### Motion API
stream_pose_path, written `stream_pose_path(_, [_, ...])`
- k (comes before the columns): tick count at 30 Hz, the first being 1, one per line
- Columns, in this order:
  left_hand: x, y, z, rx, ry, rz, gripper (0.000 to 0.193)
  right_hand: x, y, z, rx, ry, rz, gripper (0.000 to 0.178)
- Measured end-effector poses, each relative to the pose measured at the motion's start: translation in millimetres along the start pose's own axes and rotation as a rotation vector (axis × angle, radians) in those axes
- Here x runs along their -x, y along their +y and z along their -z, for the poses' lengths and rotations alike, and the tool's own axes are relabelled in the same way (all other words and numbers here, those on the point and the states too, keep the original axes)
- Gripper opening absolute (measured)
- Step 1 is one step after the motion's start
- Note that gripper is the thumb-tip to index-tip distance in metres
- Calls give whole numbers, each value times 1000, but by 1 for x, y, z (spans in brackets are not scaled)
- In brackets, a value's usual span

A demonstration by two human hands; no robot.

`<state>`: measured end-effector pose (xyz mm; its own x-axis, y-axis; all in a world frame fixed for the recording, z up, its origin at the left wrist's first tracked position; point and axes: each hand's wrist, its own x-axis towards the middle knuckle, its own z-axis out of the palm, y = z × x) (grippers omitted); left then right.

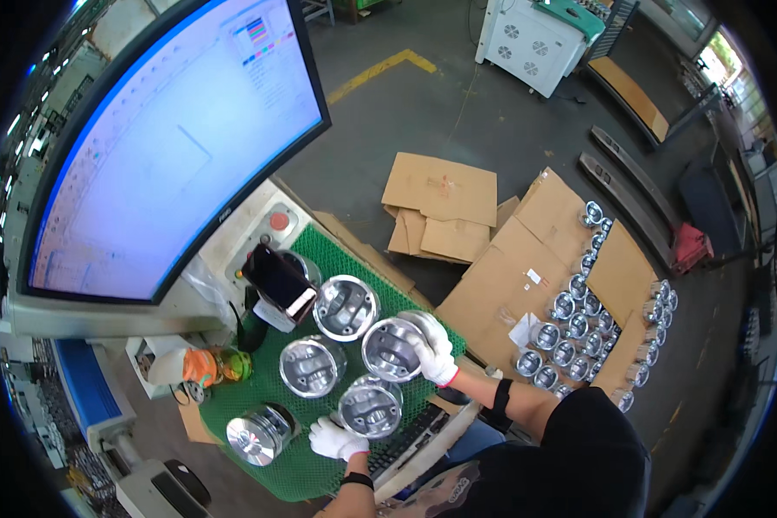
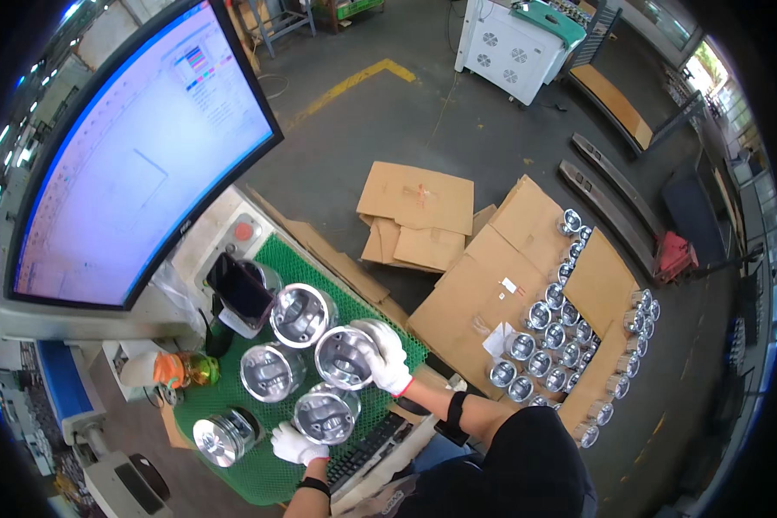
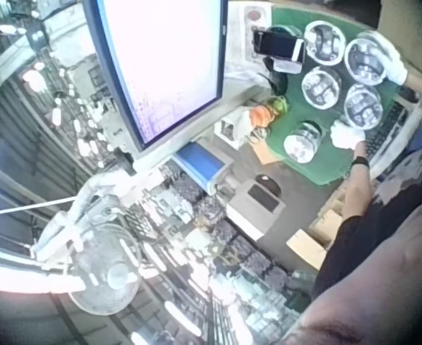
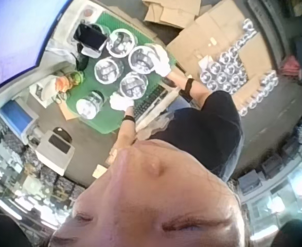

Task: Inspecting metal pistons at a quality control station and organizing them in boxes.

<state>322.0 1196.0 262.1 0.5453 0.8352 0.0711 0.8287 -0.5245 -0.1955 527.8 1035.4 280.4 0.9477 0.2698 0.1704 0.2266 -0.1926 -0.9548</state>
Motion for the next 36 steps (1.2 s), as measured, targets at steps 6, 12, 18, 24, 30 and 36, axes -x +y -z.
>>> stream_pose_path(6, [-8,10,15,110,28,-76,27,-2,3,6,-32,1,-93,34])
stream_pose_path(12, [-13,1,16,219,100,-52,24,-13,-51,20,733,-51,388,42])
stream_pose_path(18, [7,-56,27,642,14,-323,18,66,-131,-18,677,-738,672,44])
stream_pose_path(24, [84,-181,35,1020,-182,-429,15,93,-93,-55,1093,-628,677,29])
stream_pose_path(30, [199,-357,-53,1023,-435,253,29,108,-120,-61,1207,-546,574,26])
stream_pose_path(36, [176,-380,-55,1061,-359,390,27,52,-165,-75,1119,-445,506,38])
